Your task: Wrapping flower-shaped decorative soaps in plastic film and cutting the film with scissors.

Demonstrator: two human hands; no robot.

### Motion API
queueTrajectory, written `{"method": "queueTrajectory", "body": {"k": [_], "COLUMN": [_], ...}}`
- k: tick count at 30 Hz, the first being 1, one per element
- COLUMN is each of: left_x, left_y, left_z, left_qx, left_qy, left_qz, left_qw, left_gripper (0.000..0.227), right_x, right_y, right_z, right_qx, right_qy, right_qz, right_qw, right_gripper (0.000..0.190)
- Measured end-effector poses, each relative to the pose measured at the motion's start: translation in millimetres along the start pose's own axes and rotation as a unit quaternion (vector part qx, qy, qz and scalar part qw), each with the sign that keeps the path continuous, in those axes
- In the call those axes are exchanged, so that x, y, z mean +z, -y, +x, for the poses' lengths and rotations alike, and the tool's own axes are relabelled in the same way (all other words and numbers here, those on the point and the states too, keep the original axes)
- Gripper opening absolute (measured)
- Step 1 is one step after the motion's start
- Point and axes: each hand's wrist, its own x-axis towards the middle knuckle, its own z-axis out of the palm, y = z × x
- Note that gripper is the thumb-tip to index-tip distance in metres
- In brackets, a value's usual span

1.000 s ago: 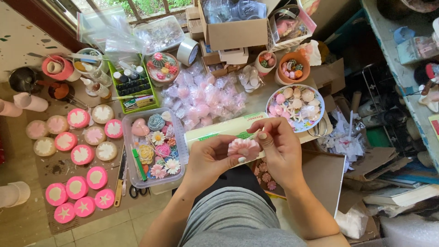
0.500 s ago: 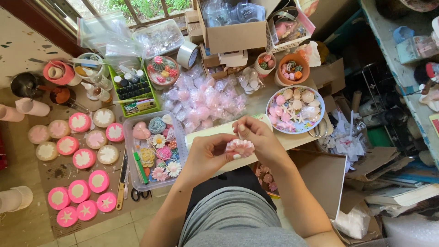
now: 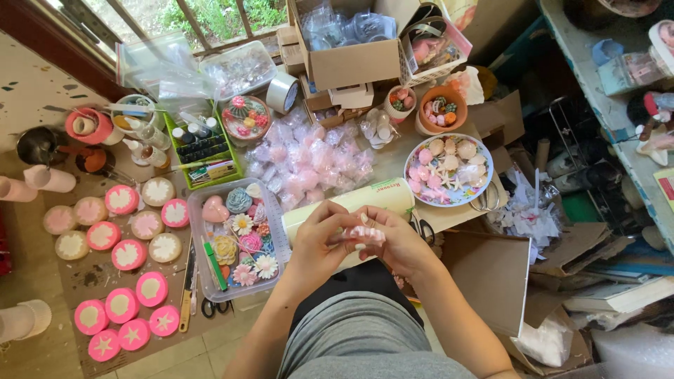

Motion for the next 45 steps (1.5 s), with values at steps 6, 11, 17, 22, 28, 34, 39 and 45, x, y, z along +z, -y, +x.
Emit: {"method": "queueTrajectory", "body": {"k": [6,11,17,22,28,34,39,45], "left_x": [8,4,31,69,93,130,163,196], "left_y": [6,-30,37,49,60,32,22,12], "left_z": [-7,11,-6,5,1,-17,-54,-90], "left_qx": [-0.052,0.117,-0.005,-0.239,-0.346,-0.383,-0.387,-0.389], "left_qy": [0.024,0.096,0.206,0.044,0.055,0.081,0.110,0.090], "left_qz": [-0.088,0.069,-0.140,-0.325,-0.367,-0.441,-0.409,-0.489], "left_qw": [0.994,0.986,0.968,0.914,0.862,0.808,0.819,0.775], "left_gripper": [0.048,0.043,0.038,0.033,0.034,0.037,0.035,0.039], "right_x": [-38,-38,-60,-73,-81,-71,-84,-103], "right_y": [-28,-35,-75,-79,-44,-27,-47,-70], "right_z": [-3,-20,-27,-39,-81,-140,-180,-225], "right_qx": [-0.002,0.060,0.144,0.078,-0.306,-0.366,-0.388,-0.434], "right_qy": [0.065,0.073,0.127,0.148,-0.169,-0.230,-0.284,-0.270], "right_qz": [-0.001,0.106,0.352,0.309,-0.085,-0.428,-0.361,-0.318], "right_qw": [0.998,0.990,0.916,0.936,0.933,0.794,0.799,0.799], "right_gripper": [0.025,0.028,0.029,0.024,0.047,0.078,0.051,0.052]}}
